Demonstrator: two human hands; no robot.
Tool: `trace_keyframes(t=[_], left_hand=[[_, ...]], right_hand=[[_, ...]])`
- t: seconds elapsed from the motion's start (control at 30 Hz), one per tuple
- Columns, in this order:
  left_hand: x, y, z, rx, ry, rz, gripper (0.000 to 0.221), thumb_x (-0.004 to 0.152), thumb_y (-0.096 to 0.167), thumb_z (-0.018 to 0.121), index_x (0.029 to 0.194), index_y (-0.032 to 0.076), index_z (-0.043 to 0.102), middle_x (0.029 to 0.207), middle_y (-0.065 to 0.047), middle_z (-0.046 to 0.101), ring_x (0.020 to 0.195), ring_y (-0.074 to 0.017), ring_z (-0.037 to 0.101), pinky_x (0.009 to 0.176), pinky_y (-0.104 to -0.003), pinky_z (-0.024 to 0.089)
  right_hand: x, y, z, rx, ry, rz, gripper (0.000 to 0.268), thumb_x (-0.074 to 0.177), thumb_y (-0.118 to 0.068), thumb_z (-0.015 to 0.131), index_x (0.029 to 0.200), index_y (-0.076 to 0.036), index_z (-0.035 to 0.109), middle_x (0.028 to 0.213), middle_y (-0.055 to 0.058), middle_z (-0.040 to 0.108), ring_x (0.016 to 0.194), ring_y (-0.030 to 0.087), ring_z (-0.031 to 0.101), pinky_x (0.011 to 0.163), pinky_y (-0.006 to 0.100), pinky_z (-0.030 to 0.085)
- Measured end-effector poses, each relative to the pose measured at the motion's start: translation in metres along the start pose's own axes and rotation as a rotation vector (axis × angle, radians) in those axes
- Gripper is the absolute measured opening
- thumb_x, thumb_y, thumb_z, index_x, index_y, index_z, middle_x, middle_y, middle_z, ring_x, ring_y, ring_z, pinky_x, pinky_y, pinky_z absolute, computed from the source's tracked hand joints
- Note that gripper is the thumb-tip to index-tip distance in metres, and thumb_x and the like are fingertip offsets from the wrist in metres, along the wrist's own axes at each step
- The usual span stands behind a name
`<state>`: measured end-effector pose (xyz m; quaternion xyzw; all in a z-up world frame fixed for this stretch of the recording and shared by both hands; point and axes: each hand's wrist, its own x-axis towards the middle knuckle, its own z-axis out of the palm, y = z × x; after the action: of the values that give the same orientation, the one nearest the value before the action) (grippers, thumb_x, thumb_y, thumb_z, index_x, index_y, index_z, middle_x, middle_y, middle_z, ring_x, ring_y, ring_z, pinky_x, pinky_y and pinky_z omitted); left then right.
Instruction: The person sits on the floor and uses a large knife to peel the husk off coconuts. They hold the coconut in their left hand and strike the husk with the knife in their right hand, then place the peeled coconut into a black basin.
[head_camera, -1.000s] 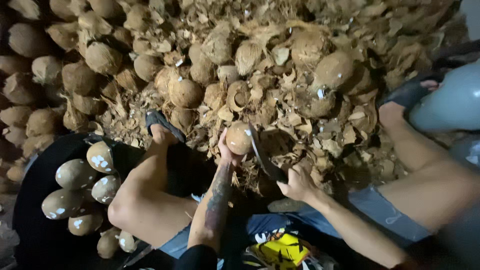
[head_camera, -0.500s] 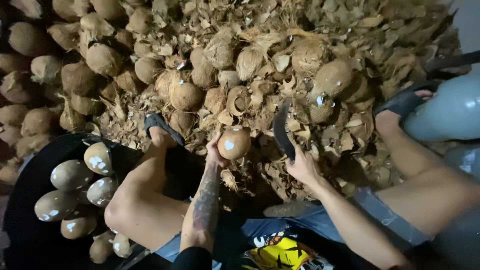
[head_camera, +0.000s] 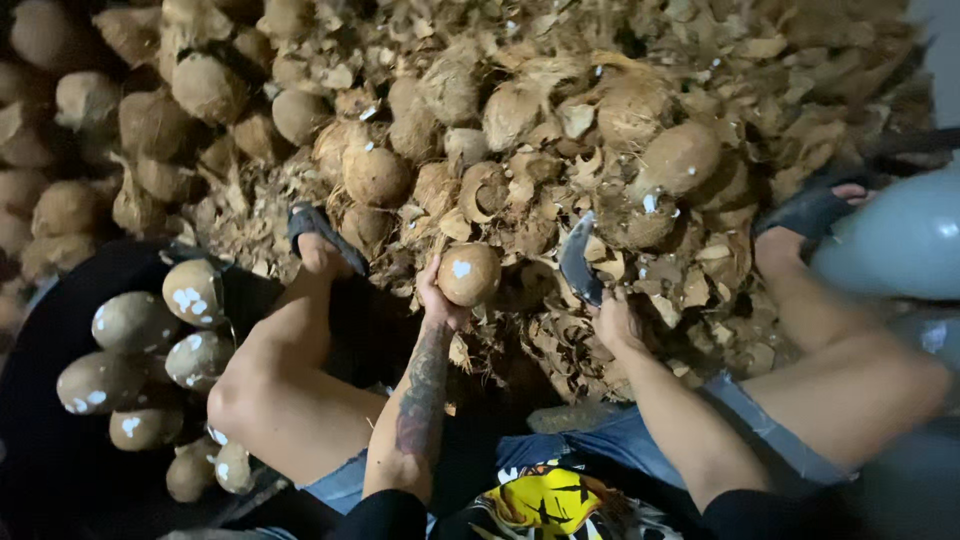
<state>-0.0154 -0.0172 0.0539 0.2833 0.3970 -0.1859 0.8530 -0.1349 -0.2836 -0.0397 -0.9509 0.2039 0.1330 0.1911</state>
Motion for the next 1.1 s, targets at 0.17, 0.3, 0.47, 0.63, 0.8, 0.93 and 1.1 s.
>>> trace_keyframes(t=[0.17,0.3,0.47,0.63,0.8,0.93,1.1], left_hand=[[0.012,-0.002,-0.002,-0.035,-0.054,-0.027,0.059,0.082,0.056,0.081,0.123,0.014,0.077,0.125,-0.013,0.076,0.116,-0.0332,0.073,0.104,-0.055,0.058],[0.011,0.006,0.011,0.004,-0.062,0.002,0.059,0.085,0.051,0.080,0.126,0.009,0.075,0.126,-0.017,0.075,0.113,-0.0360,0.073,0.099,-0.055,0.059],[-0.012,0.027,0.034,0.292,-0.218,0.153,0.050,0.098,0.064,0.054,0.118,0.027,0.082,0.081,0.000,0.046,0.071,-0.0207,0.049,0.061,-0.037,0.044],[-0.033,0.084,0.032,0.459,-0.465,0.365,0.068,0.101,0.078,0.050,0.153,0.036,0.060,0.135,-0.014,0.063,0.114,-0.0347,0.060,0.097,-0.048,0.041],[-0.122,0.195,-0.013,0.352,-0.465,0.764,0.066,0.105,0.062,0.061,0.157,0.020,0.057,0.129,-0.017,0.072,0.115,-0.0280,0.072,0.098,-0.046,0.057],[-0.199,0.263,-0.113,0.473,-0.130,1.111,0.053,0.107,0.057,0.061,0.146,0.021,0.065,0.128,-0.017,0.074,0.119,-0.0307,0.071,0.105,-0.052,0.054],[-0.253,0.266,-0.259,0.793,0.587,1.071,0.040,0.103,0.059,0.068,0.131,0.031,0.075,0.116,-0.009,0.078,0.118,-0.0302,0.071,0.106,-0.046,0.052]], right_hand=[[0.021,-0.049,-0.025,0.463,0.026,-0.001,0.038,0.097,-0.031,0.074,0.127,-0.008,0.074,0.122,0.022,0.071,0.112,0.042,0.072,0.081,0.048,0.066],[0.008,-0.126,-0.065,1.155,-0.297,0.001,0.062,0.098,-0.035,0.080,0.146,-0.002,0.059,0.138,0.034,0.058,0.124,0.053,0.061,0.083,0.062,0.063],[0.001,-0.194,-0.119,1.280,-0.371,0.075,0.106,0.092,-0.033,0.086,0.171,-0.015,0.017,0.169,0.030,0.017,0.157,0.055,0.018,0.111,0.089,0.019],[0.034,-0.224,-0.130,1.164,-0.347,-0.202,0.089,0.091,-0.029,0.087,0.163,-0.018,0.035,0.166,0.020,0.029,0.155,0.041,0.028,0.120,0.075,0.019],[0.050,-0.328,-0.160,0.924,-0.396,-0.799,0.097,0.076,-0.029,0.098,0.154,-0.002,0.046,0.145,0.021,0.052,0.136,0.034,0.051,0.119,0.054,0.042],[0.005,-0.448,-0.166,0.863,-0.510,-1.103,0.103,0.066,-0.020,0.105,0.151,-0.006,0.049,0.141,0.019,0.051,0.129,0.031,0.051,0.106,0.045,0.052],[-0.050,-0.566,-0.111,0.544,-0.536,-1.276,0.114,0.048,-0.030,0.114,0.146,-0.014,0.059,0.130,0.018,0.066,0.121,0.034,0.067,0.093,0.044,0.061]])
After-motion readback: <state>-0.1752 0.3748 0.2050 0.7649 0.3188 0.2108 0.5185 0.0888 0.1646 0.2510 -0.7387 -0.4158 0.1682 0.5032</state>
